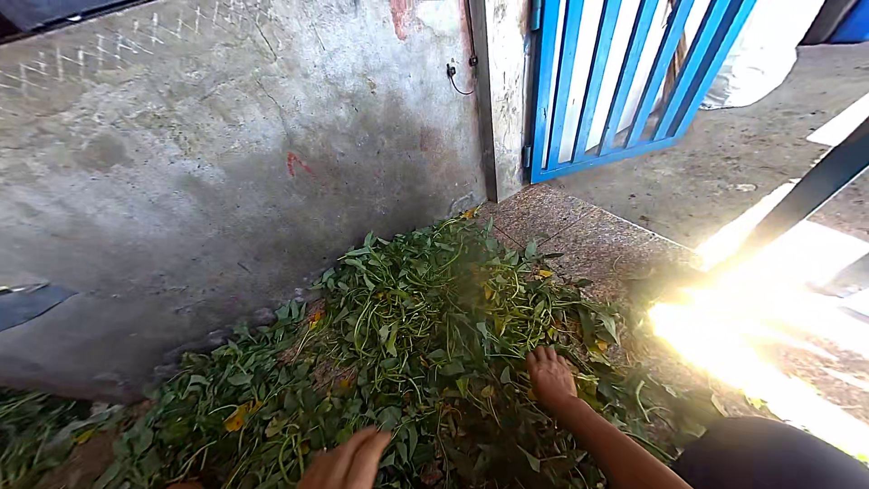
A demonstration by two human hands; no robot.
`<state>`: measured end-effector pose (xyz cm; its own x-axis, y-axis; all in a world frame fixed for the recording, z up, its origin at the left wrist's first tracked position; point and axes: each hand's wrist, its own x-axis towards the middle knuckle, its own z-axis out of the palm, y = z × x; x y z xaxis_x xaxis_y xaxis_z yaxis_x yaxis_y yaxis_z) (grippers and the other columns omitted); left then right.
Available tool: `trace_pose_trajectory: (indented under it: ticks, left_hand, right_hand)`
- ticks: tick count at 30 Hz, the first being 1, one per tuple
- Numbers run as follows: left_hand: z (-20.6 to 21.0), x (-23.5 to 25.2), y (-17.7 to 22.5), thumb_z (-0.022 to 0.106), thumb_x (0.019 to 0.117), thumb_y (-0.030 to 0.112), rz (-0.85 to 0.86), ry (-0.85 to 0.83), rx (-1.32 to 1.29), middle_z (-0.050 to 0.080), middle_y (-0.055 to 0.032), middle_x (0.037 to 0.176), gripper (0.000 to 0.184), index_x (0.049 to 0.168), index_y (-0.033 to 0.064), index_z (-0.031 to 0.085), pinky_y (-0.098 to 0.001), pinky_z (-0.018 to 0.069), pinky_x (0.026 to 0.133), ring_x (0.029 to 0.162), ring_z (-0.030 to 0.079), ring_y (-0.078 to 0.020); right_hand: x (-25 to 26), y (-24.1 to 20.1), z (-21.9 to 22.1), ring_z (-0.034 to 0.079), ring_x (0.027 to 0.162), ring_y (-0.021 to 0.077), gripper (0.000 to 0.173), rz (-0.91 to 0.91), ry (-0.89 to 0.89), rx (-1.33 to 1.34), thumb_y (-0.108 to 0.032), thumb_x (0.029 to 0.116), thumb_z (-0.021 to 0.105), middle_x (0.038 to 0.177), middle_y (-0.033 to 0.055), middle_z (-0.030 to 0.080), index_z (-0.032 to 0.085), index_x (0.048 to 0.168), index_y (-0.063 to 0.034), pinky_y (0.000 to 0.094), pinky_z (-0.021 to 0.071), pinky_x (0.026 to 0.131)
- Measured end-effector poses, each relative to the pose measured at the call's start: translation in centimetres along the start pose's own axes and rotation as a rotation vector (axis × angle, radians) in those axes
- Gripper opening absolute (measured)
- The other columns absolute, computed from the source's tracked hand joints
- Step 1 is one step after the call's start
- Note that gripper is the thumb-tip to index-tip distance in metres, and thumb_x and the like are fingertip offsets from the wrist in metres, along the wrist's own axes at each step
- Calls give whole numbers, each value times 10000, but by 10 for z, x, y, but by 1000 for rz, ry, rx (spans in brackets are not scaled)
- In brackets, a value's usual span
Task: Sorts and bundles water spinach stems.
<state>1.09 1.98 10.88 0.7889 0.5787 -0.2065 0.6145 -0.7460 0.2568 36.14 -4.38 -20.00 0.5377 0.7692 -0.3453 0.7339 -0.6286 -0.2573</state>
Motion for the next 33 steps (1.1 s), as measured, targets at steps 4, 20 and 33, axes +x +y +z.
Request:
trace_pose_trajectory:
  ticks: [4, 20, 33]
  left_hand:
    - [20, 91, 2, 667, 983, 418, 37, -270, -133, 604, -170, 1388, 592, 1439, 64, 539, -544, 496, 1052, 1257, 607, -339]
    - [103, 155, -20, 579, 1037, 242, -63, -226, -453, 680, -159, 1236, 362, 1322, 23, 617, -442, 541, 1014, 1111, 687, -259]
    - [75, 136, 26, 618, 990, 95, 58, 334, -863, 743, -21, 1009, 178, 1101, 71, 754, -268, 609, 757, 822, 707, -107]
  right_hand:
    - [23, -15, 4, 444, 1413, 456, 572, 104, -232, 120, -129, 946, 633, 1497, 274, 486, 468, 1467, 43, 595, 457, 1086]
    - [-15, -25, -19, 722, 1029, 344, 441, 170, 177, 615, -280, 1099, 382, 1091, 152, 748, 523, 1481, -110, 562, 539, 948]
    - [-126, -103, -95, 634, 634, 147, 299, -377, 2, 1675, -163, 1075, 459, 902, 97, 718, 580, 1297, -3, 300, 549, 577]
